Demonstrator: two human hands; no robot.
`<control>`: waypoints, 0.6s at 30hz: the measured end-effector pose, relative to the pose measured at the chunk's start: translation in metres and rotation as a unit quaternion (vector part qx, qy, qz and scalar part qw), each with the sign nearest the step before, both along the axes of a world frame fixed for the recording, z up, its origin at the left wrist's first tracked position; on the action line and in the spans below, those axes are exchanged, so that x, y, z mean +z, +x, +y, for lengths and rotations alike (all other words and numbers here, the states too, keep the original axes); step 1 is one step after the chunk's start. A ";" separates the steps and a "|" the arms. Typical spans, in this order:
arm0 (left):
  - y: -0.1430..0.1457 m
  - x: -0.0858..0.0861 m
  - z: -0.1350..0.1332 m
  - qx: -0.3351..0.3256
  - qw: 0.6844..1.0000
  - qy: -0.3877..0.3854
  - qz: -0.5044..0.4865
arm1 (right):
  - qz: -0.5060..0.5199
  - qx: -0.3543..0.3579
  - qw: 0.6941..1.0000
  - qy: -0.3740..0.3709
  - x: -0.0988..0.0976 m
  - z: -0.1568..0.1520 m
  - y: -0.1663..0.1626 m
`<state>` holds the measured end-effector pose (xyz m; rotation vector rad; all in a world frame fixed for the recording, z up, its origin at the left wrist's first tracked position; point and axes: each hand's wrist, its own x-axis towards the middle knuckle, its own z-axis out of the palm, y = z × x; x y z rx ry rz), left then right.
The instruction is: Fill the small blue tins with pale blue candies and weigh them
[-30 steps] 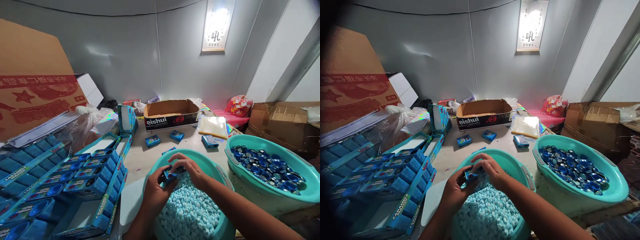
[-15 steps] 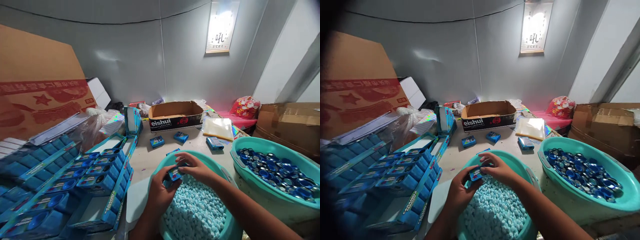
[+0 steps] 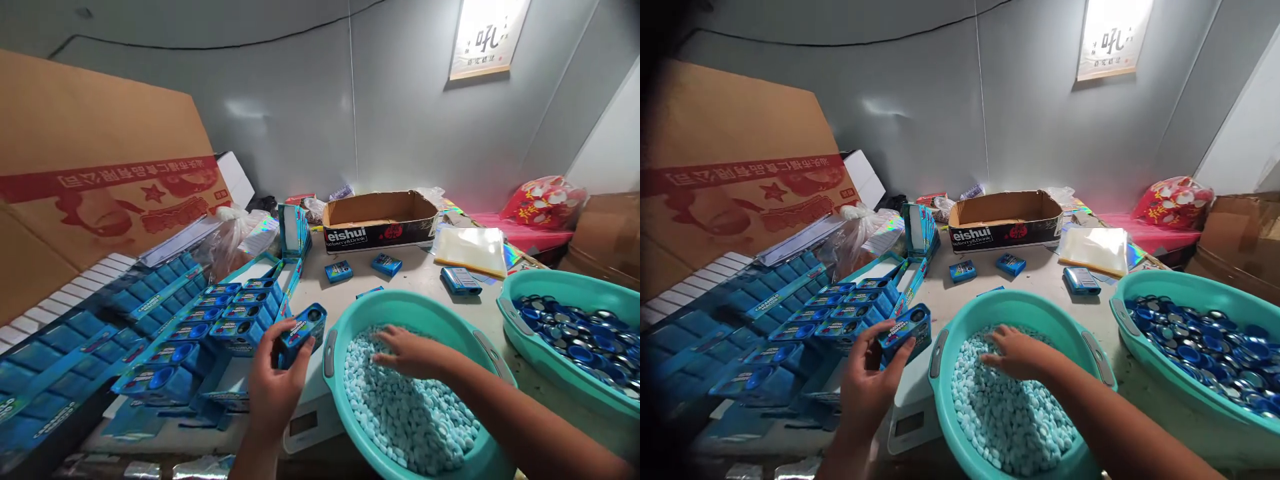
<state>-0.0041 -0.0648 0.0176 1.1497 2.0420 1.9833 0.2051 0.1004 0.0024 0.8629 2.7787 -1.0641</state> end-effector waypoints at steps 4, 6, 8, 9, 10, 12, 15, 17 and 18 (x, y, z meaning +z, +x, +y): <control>-0.017 -0.034 -0.015 0.020 0.995 -0.093 0.000 | -0.074 0.046 0.996 0.007 -0.005 -0.015 0.002; -0.019 -0.052 -0.018 0.023 0.991 -0.135 -0.002 | -0.058 0.062 0.996 0.014 -0.004 -0.016 0.002; -0.017 -0.062 -0.019 0.014 0.989 -0.146 0.008 | -0.064 0.073 0.995 0.016 -0.002 -0.014 0.001; -0.015 -0.064 -0.020 0.012 0.990 -0.137 0.024 | -0.075 0.073 0.994 0.015 0.000 -0.013 0.000; -0.013 -0.063 -0.021 0.016 0.992 -0.117 0.049 | -0.087 0.072 0.993 0.012 0.001 -0.013 -0.001; -0.008 -0.054 -0.025 0.044 0.990 -0.052 0.122 | -0.103 0.075 0.992 0.005 0.002 -0.012 -0.003; -0.006 -0.029 -0.036 0.098 0.970 0.077 0.207 | -0.107 0.084 0.991 0.000 0.003 -0.011 -0.004; -0.012 -0.011 -0.048 0.134 0.942 0.145 0.271 | -0.101 0.084 0.991 -0.002 0.004 -0.010 -0.004; -0.018 -0.003 -0.055 0.163 0.920 0.168 0.313 | -0.100 0.079 0.992 -0.003 0.004 -0.009 -0.004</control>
